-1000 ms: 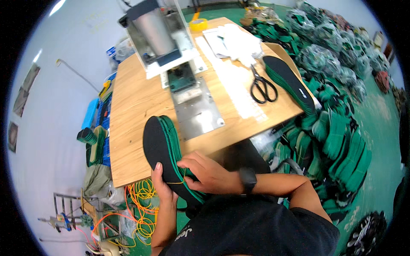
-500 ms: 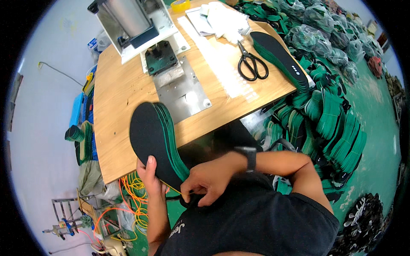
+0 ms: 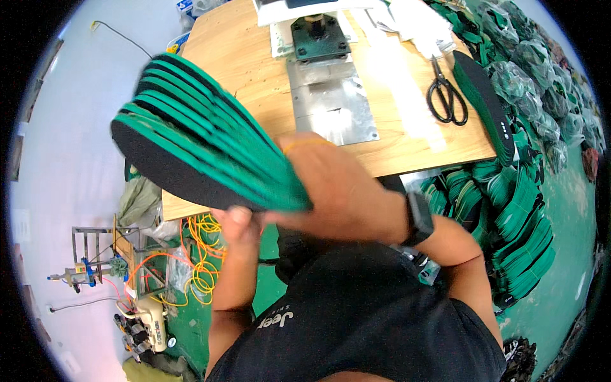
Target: The person places shoe insoles onto a press machine, uses shears to cut a strip of labels, and manually applies individual stickers to the insoles before pressing them.
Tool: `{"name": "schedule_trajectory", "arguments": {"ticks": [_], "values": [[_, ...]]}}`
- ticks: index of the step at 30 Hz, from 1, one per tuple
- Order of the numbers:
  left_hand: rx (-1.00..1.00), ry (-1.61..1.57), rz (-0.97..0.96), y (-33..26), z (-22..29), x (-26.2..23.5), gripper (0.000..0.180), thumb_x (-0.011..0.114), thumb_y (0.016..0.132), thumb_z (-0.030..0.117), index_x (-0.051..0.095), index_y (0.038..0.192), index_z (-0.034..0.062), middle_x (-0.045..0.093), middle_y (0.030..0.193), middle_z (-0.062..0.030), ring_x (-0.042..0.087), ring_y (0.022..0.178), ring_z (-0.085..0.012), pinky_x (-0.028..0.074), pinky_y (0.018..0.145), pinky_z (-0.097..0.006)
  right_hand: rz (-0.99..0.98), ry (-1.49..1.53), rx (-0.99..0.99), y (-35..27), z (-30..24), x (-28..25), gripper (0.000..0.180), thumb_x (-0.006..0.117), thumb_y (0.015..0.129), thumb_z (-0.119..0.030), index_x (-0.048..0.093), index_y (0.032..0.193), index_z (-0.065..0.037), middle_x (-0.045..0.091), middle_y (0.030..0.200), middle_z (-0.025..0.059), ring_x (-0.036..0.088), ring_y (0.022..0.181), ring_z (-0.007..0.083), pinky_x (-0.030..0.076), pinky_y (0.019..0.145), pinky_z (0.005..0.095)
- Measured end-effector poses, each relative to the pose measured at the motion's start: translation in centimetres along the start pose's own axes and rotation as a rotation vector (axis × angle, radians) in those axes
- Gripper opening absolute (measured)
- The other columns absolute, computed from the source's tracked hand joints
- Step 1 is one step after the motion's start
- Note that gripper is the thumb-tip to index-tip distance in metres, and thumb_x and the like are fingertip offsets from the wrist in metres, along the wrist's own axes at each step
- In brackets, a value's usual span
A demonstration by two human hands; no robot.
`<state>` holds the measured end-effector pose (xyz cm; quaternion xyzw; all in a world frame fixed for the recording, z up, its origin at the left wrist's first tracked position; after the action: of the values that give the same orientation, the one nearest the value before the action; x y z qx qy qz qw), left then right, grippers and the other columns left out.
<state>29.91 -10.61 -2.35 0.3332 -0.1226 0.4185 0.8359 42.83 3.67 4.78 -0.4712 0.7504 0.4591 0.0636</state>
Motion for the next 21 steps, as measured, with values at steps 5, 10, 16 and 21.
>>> {"name": "schedule_trajectory", "arguments": {"ticks": [5, 10, 16, 21], "values": [[0.078, 0.232, -0.432, 8.2, 1.6, -4.2, 0.115, 0.082, 0.059, 0.048, 0.017, 0.146, 0.0093, 0.035, 0.141, -0.0206, 0.037, 0.130, -0.0349, 0.032, 0.106, -0.049, -0.412, -0.280, 0.081, 1.6, 4.0, -1.7, 0.054, 0.075, 0.069, -0.020, 0.049, 0.112, 0.001, 0.057, 0.100, 0.0197, 0.055, 0.092, 0.0392, 0.046, 0.078, 0.0434], [-0.024, 1.010, -0.695, 8.3, 0.0, -4.6, 0.078, 0.086, 0.053, 0.017, 0.051, 0.123, 0.0054, 0.051, 0.119, -0.0126, 0.050, 0.113, -0.0279, 0.040, 0.097, -0.035, -0.433, -0.359, 0.148, 0.6, 7.3, -1.7, 0.059, 0.078, 0.065, -0.022, 0.052, 0.112, 0.002, 0.059, 0.100, 0.0213, 0.056, 0.094, 0.0390, 0.046, 0.081, 0.0427], [0.059, 0.954, -0.446, 6.6, -0.7, -4.1, 0.058, 0.085, 0.054, 0.011, 0.058, 0.105, 0.0031, 0.057, 0.100, -0.0105, 0.056, 0.095, -0.0258, 0.046, 0.086, -0.034, -0.265, -0.223, 0.342, -2.5, 9.4, -4.5, 0.062, 0.081, 0.062, -0.019, 0.052, 0.112, 0.003, 0.059, 0.100, 0.0215, 0.057, 0.092, 0.0393, 0.047, 0.082, 0.0407], [0.003, 1.001, -0.491, 6.6, -0.1, -3.8, 0.064, 0.085, 0.054, 0.011, 0.056, 0.110, 0.0028, 0.055, 0.106, -0.0127, 0.055, 0.099, -0.0257, 0.044, 0.088, -0.034, -0.137, -0.164, 0.232, -2.5, 9.1, -2.7, 0.067, 0.082, 0.059, -0.009, 0.050, 0.118, -0.002, 0.054, 0.109, 0.0153, 0.054, 0.101, 0.0317, 0.044, 0.086, 0.0350]]}}
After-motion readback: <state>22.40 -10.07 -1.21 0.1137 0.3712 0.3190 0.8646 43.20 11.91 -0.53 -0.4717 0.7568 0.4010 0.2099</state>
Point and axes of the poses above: each hand's wrist, its own y-axis towards the middle knuckle, its own x-axis out of the palm, z = x × y, the point moved 1 cm from there along y, towards the middle knuckle
